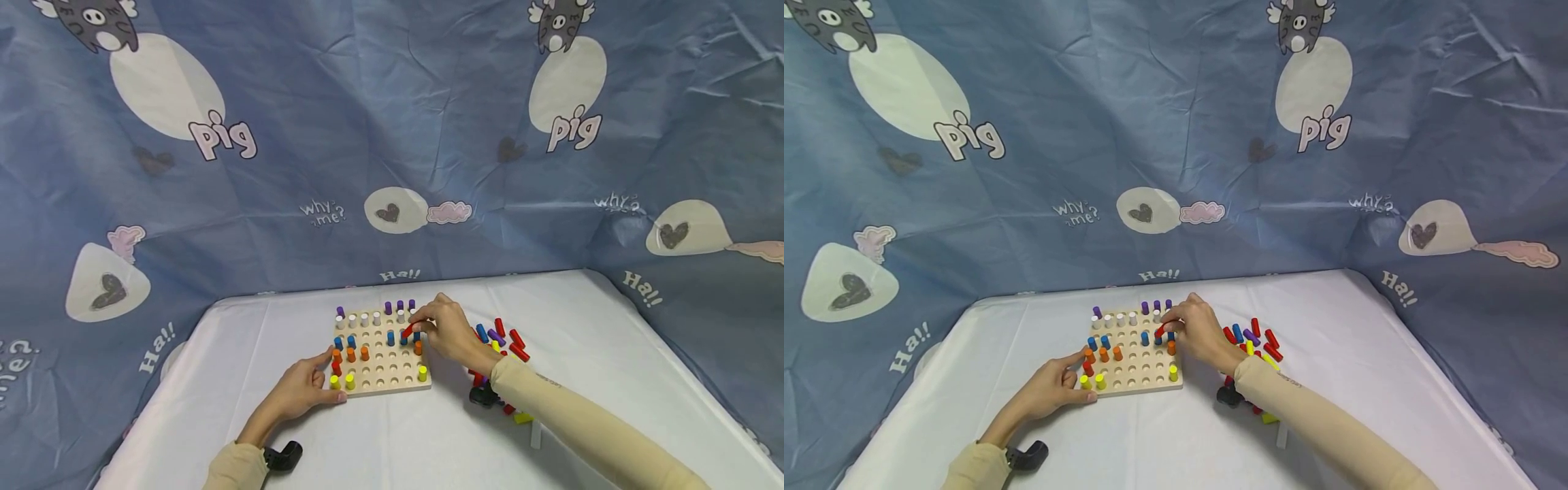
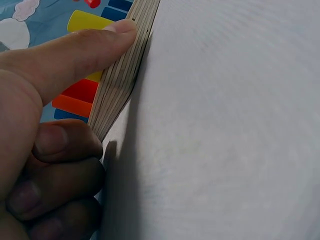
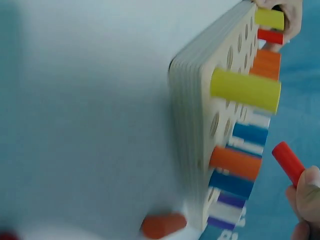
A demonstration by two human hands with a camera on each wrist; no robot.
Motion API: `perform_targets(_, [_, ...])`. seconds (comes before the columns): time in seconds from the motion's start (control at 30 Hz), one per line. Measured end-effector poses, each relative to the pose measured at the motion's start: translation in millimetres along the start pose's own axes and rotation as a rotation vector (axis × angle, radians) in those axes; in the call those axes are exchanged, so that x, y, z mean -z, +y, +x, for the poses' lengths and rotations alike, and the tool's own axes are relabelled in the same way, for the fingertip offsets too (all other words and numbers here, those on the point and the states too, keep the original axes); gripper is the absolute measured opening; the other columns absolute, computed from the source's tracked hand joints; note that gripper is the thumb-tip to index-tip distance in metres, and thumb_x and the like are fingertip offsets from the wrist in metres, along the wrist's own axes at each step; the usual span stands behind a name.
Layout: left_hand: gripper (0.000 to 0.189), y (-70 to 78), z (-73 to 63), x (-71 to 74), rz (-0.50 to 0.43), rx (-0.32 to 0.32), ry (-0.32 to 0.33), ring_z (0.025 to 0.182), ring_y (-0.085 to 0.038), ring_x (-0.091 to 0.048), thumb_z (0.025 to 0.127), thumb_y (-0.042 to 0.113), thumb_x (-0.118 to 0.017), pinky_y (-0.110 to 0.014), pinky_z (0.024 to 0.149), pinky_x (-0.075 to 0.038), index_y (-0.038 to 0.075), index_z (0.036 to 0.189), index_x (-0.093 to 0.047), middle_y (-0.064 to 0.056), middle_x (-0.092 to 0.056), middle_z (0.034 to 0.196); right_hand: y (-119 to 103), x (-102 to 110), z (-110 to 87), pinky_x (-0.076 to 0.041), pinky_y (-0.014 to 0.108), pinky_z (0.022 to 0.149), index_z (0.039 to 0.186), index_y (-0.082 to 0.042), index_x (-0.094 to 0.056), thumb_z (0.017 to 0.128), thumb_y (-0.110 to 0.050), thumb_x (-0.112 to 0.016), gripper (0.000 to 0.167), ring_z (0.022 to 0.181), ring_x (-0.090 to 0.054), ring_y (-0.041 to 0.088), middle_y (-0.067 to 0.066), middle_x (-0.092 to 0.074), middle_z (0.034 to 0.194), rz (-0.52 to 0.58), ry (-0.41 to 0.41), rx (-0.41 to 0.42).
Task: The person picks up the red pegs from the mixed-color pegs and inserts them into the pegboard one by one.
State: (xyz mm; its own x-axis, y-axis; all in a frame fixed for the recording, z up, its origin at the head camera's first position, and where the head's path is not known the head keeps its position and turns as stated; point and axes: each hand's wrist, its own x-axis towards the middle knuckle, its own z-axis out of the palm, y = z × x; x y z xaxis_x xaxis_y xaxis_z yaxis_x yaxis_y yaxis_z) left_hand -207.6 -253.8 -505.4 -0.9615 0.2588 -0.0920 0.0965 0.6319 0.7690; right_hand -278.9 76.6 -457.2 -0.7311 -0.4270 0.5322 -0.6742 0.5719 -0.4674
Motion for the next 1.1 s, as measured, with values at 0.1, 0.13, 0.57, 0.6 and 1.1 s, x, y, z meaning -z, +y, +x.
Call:
perform_targets(0.1, [0.11,-0.6,0.4,0.0,-0.004,0.004,-0.001,0.053,-0.008,-0.032,0.077,0.036,-0.096,-0.023,0.051,-0.027,-0.004,0.162,-0.037,0.007,-0.039,0.059,-6.1,-7.4,2.9,-0.046,0.025,0.07,0.094,-0.009,-0.085,0.089,-0.007,-0.084,0.006,0.077,-0.052,0.012,0.0,-0.082,0.09,0.017,-0.03,0.021])
perform_targets(0.13, [0.11,-0.6,0.5,0.0,-0.006,0.007,-0.001,0.053,-0.008,-0.032,0.077,0.036,-0.096,-0.023,0.051,-0.027,-0.004,0.162,-0.037,0.007,-0.039,0.059,-8.3,-9.6,3.9,-0.046,0.025,0.07,0.094,-0.009,-0.085,0.089,-0.007,-0.084,0.006,0.076,-0.051,0.012,0.0,-0.081,0.089,0.025,-0.041,0.027])
perform_targets(0.57, [0.11,1.1,1.1,0.6,-0.007,0.011,-0.009,0.052,-0.008,-0.03,0.078,0.037,-0.095,-0.023,0.052,-0.027,-0.002,0.162,-0.037,0.007,-0.037,0.058,-30.3,-36.8,15.4,-0.041,0.027,0.075,0.091,-0.013,-0.086,0.092,-0.009,-0.082,0.005,0.076,-0.05,0.01,-0.001,-0.082,0.089,0.063,-0.192,0.037])
perform_targets(0.6, [0.11,0.7,0.8,0.5,-0.01,0.011,-0.011,0.052,-0.008,-0.029,0.078,0.036,-0.095,-0.023,0.052,-0.027,-0.002,0.162,-0.037,0.007,-0.036,0.058,-32.3,-38.3,16.0,-0.04,0.026,0.074,0.091,-0.013,-0.086,0.092,-0.009,-0.082,0.005,0.076,-0.05,0.01,-0.001,-0.082,0.089,0.066,-0.203,0.041])
perform_targets(1.1, [0.11,-0.7,1.1,2.3,-0.066,-0.011,-0.02,0.051,-0.008,-0.027,0.077,0.032,-0.096,-0.023,0.049,-0.026,-0.005,0.161,-0.037,0.007,-0.034,0.057,-43.8,-50.0,25.8,-0.04,0.024,0.075,0.087,-0.016,-0.086,0.091,-0.019,-0.084,0.006,0.078,-0.055,0.008,-0.007,-0.081,0.086,0.047,-0.293,0.069])
